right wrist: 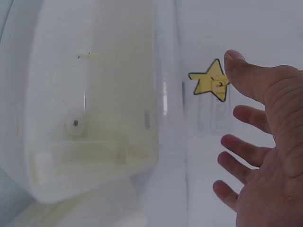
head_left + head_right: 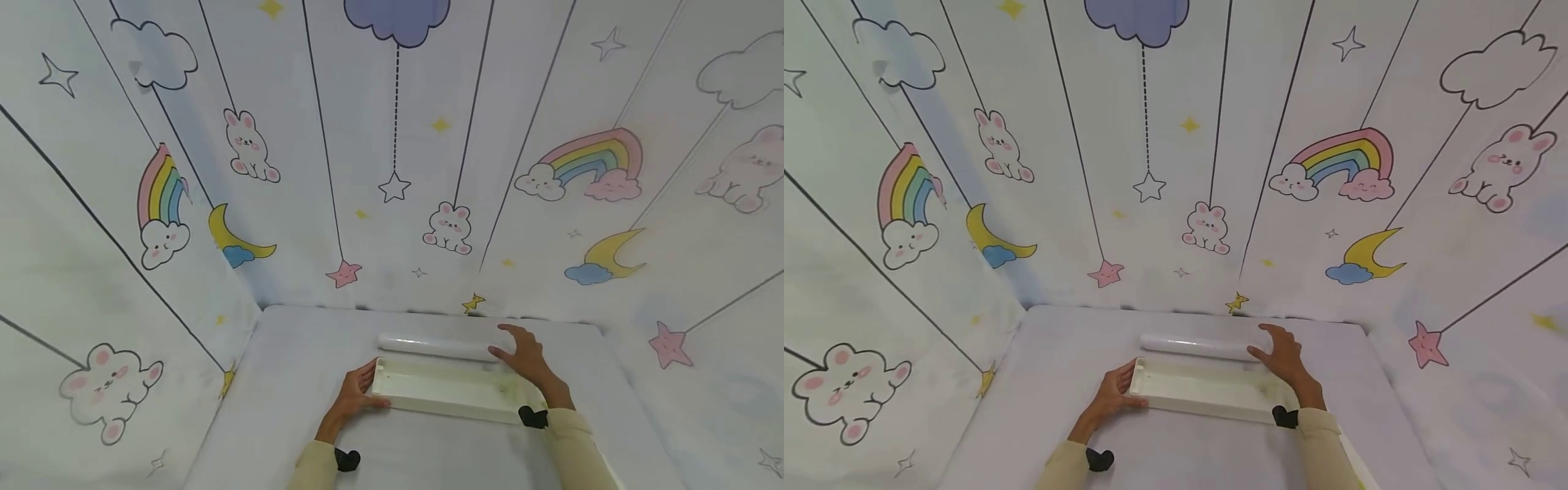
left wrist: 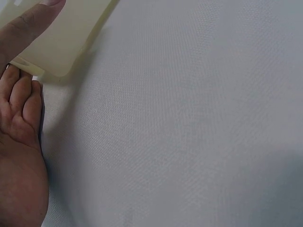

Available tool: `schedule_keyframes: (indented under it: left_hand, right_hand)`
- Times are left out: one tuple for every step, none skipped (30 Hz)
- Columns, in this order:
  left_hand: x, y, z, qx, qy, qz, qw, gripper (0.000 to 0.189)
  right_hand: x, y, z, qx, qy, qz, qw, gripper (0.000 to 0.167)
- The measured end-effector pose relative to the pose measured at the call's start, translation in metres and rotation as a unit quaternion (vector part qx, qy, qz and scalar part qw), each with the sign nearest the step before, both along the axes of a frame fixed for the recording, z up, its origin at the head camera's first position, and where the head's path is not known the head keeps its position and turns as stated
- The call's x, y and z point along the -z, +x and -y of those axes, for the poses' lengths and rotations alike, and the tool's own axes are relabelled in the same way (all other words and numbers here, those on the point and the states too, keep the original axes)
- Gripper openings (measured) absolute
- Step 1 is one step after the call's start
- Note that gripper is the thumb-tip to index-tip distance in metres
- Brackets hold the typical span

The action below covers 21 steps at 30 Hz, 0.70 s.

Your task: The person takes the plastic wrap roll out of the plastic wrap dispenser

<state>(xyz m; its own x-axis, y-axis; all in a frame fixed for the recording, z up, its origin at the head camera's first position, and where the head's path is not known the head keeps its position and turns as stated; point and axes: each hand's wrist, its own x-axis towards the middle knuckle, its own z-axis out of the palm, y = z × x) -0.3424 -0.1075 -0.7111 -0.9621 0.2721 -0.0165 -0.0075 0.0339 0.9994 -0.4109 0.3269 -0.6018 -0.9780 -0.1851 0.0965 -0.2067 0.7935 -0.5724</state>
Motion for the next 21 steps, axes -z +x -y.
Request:
schedule_keyframes:
  left_hand:
    - [0.0, 0.0, -0.001, -0.002, -0.004, 0.005, 1.0, 0.112]
    - [-0.001, 0.0, -0.001, -0.003, -0.008, 0.006, 0.9999, 0.112]
    - [-0.001, 0.0, -0.001, -0.003, -0.011, 0.002, 0.9999, 0.113]
    - [-0.001, 0.0, -0.001, -0.004, -0.014, -0.001, 0.9999, 0.113]
    - [-0.001, 0.001, -0.002, -0.003, -0.016, -0.004, 0.9999, 0.113]
    - [-0.003, 0.001, -0.002, -0.001, -0.019, -0.009, 0.9998, 0.112]
    - [-0.004, 0.002, -0.001, -0.001, -0.022, -0.016, 0.9996, 0.111]
    - [-0.005, 0.003, 0.0, 0.0, -0.023, -0.022, 0.9995, 0.111]
    - [-0.006, 0.003, 0.002, 0.001, -0.024, -0.031, 0.9992, 0.11]
    - [-0.006, 0.003, 0.003, 0.001, -0.023, -0.035, 0.9991, 0.11]
    - [-0.006, 0.003, 0.003, 0.002, -0.023, -0.04, 0.9989, 0.11]
    - [-0.005, 0.003, 0.004, 0.004, -0.023, -0.048, 0.9986, 0.11]
    - [-0.004, 0.002, 0.005, 0.005, -0.022, -0.051, 0.9984, 0.11]
    - [-0.002, 0.001, 0.005, 0.005, -0.02, -0.055, 0.9983, 0.11]
    - [0.0, 0.0, 0.005, 0.006, -0.016, -0.055, 0.9984, 0.111]
    - [0.001, 0.0, 0.005, 0.006, -0.01, -0.049, 0.9987, 0.112]
    - [0.003, -0.001, 0.004, 0.007, -0.006, -0.042, 0.9991, 0.114]
    - [0.005, -0.002, 0.004, 0.007, -0.002, -0.036, 0.9993, 0.115]
    - [0.006, -0.002, 0.003, 0.007, 0.004, -0.027, 0.9996, 0.116]
    - [0.006, -0.003, 0.002, 0.008, 0.008, -0.022, 0.9997, 0.117]
    - [0.005, -0.002, 0.001, 0.01, 0.008, -0.019, 0.9997, 0.118]
  right_hand:
    - [-0.002, 0.005, -0.006, 0.012, 0.006, -0.001, 0.9999, 0.066]
    - [-0.004, 0.011, -0.011, 0.022, 0.009, -0.001, 0.9997, 0.066]
    - [-0.006, 0.017, -0.017, 0.032, 0.016, -0.003, 0.9994, 0.067]
    - [-0.006, 0.023, -0.024, 0.041, 0.021, -0.005, 0.9989, 0.068]
    - [-0.006, 0.029, -0.03, 0.051, 0.029, -0.009, 0.9983, 0.068]
    - [-0.005, 0.035, -0.037, 0.058, 0.033, -0.013, 0.9977, 0.068]
    - [-0.004, 0.04, -0.043, 0.064, 0.038, -0.018, 0.9971, 0.068]
    - [-0.003, 0.044, -0.047, 0.069, 0.041, -0.023, 0.9965, 0.068]
    - [-0.002, 0.049, -0.052, 0.073, 0.044, -0.028, 0.996, 0.068]
    - [-0.001, 0.054, -0.056, 0.078, 0.048, -0.03, 0.9954, 0.069]
    - [0.0, 0.058, -0.06, 0.082, 0.053, -0.031, 0.9947, 0.07]
    - [0.001, 0.063, -0.064, 0.086, 0.058, -0.032, 0.9941, 0.07]
    - [0.001, 0.067, -0.066, 0.089, 0.06, -0.031, 0.9938, 0.071]
    - [0.001, 0.071, -0.069, 0.09, 0.064, -0.03, 0.9934, 0.072]
    - [0.002, 0.074, -0.071, 0.093, 0.066, -0.028, 0.9931, 0.073]
    - [0.002, 0.077, -0.073, 0.095, 0.069, -0.027, 0.9927, 0.073]
    - [0.003, 0.079, -0.074, 0.098, 0.07, -0.026, 0.9923, 0.073]
    - [0.003, 0.081, -0.076, 0.1, 0.071, -0.024, 0.9921, 0.073]
    - [0.003, 0.083, -0.077, 0.102, 0.071, -0.023, 0.992, 0.073]
    - [0.003, 0.084, -0.078, 0.103, 0.072, -0.023, 0.9918, 0.073]
    - [0.003, 0.085, -0.079, 0.104, 0.07, -0.022, 0.9918, 0.073]
